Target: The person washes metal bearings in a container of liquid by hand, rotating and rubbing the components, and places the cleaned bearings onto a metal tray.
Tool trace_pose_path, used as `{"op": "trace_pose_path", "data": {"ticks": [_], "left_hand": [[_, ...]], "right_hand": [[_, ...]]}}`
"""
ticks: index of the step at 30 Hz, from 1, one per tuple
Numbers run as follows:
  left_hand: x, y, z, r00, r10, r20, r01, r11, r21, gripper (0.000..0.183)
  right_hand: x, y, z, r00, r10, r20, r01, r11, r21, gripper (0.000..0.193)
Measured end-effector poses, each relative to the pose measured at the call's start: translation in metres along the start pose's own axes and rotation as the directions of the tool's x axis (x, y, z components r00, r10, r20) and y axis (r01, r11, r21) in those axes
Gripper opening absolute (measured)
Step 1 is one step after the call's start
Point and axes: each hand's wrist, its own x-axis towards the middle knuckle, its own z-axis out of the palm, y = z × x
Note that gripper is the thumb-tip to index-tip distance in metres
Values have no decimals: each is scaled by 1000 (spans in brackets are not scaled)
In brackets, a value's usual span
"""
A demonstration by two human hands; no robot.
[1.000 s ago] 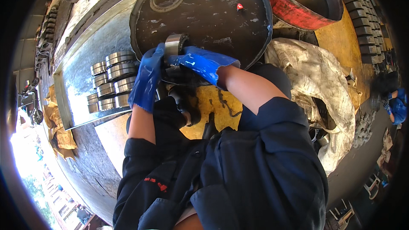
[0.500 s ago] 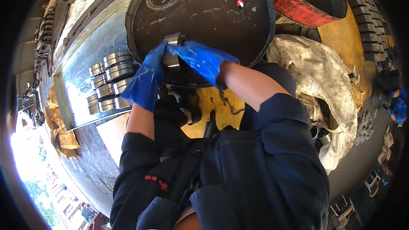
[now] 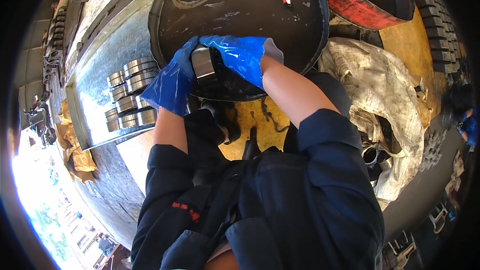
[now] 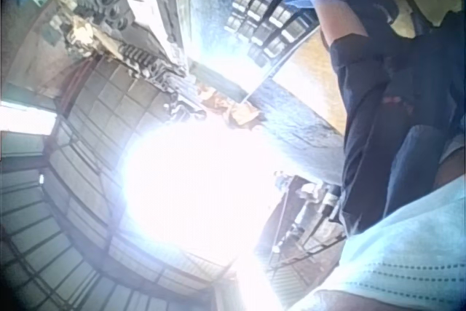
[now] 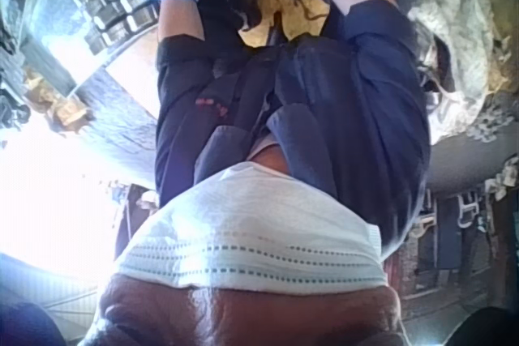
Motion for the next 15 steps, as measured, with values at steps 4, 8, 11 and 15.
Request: {"op": "trace_pose_path", "data": {"ticks": [4,8,11,15], "left_hand": [[21,13,4,594,-714,371,637,136,-758,43],[-16,26,-8,748,-596,292,556,324,-765,47],[-37,40,-18,753,-526,396,656,552,-514,50],[-52,32,-21,766,-505,398,637,518,-570,49]], "right_hand": [[-5,-15,-3,999,34,-18,-35,995,-92,43],[9,10,-3,999,32,21,-28,988,-155,45],[23,60,-21,982,-86,169,153,885,-440,49],[13,65,-16,992,26,121,84,583,-808,45]]}}
